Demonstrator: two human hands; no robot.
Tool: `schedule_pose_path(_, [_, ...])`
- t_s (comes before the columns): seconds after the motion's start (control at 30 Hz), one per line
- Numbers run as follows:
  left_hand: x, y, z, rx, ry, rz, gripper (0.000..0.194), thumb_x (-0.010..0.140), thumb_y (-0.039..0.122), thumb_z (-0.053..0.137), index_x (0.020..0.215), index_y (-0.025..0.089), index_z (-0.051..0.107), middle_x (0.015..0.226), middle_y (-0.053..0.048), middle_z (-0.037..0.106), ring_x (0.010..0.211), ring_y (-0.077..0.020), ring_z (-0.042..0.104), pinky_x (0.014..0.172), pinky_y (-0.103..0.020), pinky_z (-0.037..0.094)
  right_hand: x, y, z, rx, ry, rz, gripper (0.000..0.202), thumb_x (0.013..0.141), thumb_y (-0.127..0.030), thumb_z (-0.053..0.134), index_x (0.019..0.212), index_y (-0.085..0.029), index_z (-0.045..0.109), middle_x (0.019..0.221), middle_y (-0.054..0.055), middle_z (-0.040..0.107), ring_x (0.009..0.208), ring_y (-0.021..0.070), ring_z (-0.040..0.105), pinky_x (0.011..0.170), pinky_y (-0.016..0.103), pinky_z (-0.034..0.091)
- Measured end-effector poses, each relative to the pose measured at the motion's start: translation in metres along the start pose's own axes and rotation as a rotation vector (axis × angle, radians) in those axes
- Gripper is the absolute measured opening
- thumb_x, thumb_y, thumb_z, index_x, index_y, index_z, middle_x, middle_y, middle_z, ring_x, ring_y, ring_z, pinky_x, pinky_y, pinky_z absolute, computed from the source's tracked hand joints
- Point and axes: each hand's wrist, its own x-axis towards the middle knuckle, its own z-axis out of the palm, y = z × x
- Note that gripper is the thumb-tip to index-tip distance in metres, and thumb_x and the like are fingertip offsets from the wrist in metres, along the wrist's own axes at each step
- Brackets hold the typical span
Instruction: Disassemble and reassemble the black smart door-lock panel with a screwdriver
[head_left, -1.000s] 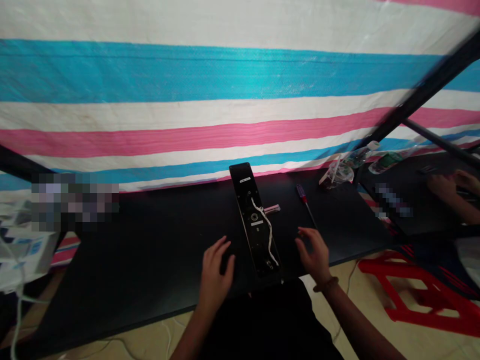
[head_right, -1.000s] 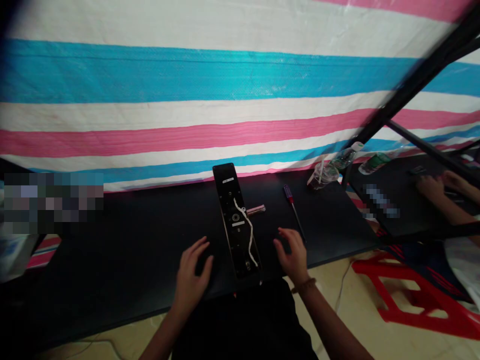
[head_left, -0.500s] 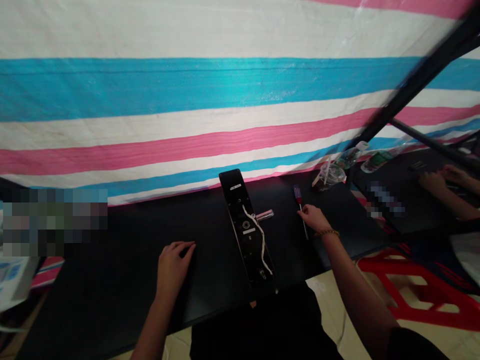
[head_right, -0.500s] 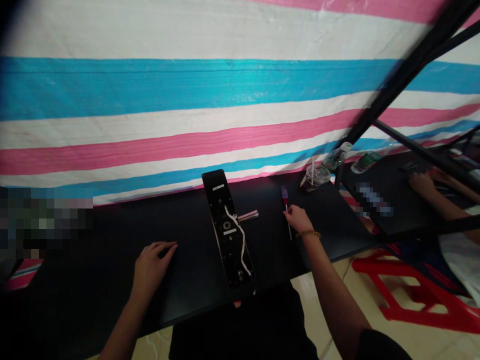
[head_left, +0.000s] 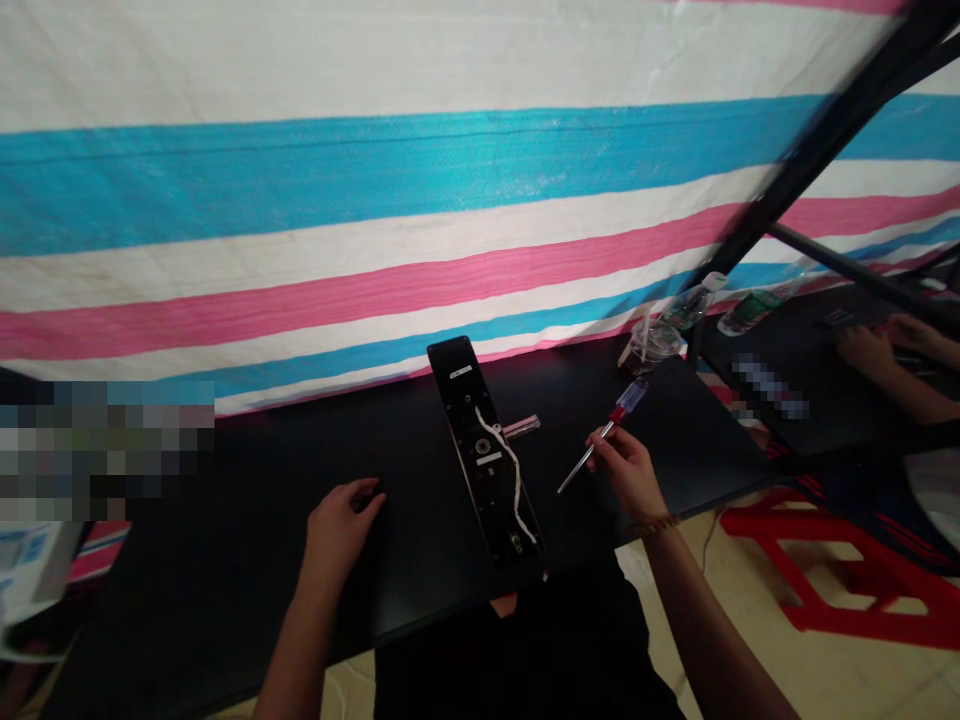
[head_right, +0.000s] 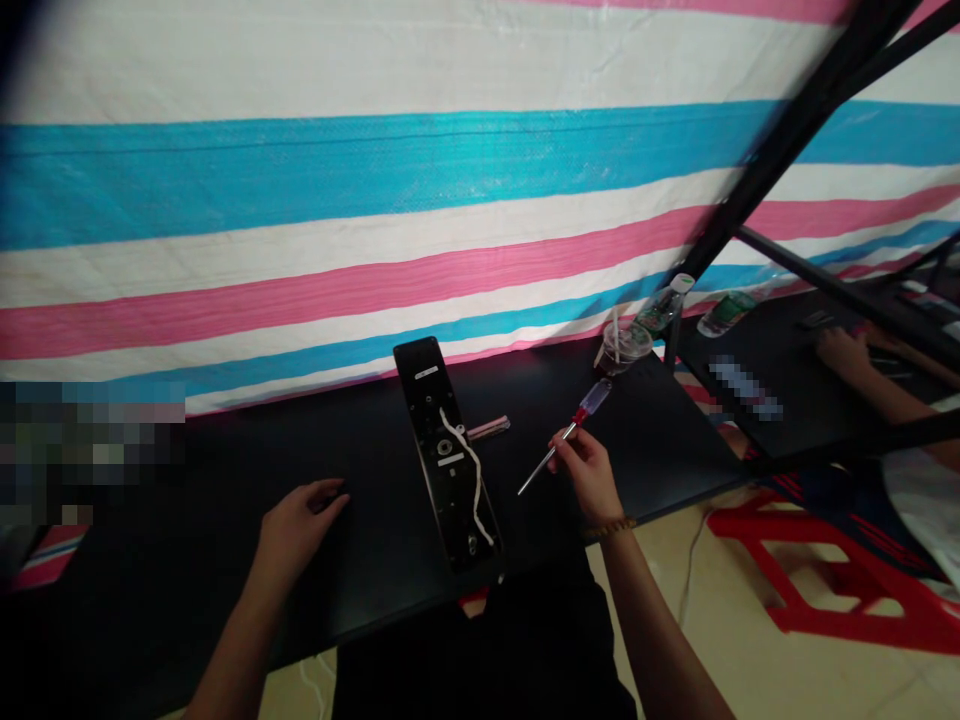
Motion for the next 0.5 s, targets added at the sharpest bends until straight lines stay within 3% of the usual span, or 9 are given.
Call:
schedule_pose_path(0.17, [-0.004,0.003,-0.001,0.019,-0.003,0.000,0.042,0.076,0.048,0.058,0.099,0.018,0.077,0.102,-0.010,0.075,0.088,-0.0268,0.071,0.084,-0.038,0.055,-0.019,-0.010,0.006,0.231,0.024,0.002,0.024,0.078,-0.037,0.082,0.090,-0.020,0.070,0.085,0.003,0.072,0.066,0.0144,0.067,0.063,0.028,0.056])
schedule_pose_path(0.3, [-0.007,0.011,0.002,0.044,0.062,0.031,0.042,0.080,0.049,0.054,0.095,0.017,0.078,0.098,-0.011,0.075,0.087,-0.0281,0.070,0.085,-0.040,0.053,-0.023,-0.017,0.009,0.334,0.035,-0.003,0.019,0.080,-0.034,0.082,0.088,-0.020,0.072,0.086,0.004,0.074,0.067,0.0147,0.070,0.063,0.027,0.057])
schedule_pose_path(0.5, [-0.005,0.012,0.005,0.044,0.124,0.088,0.039,0.082,0.046,0.050,0.087,0.018,0.076,0.095,-0.012,0.076,0.090,-0.0305,0.069,0.086,-0.042,0.052,-0.034,-0.027,0.029,0.403,-0.043,0.003,0.015,0.082,-0.032,0.081,0.086,-0.020,0.074,0.085,0.004,0.076,0.064,0.0138,0.070,0.061,0.025,0.057])
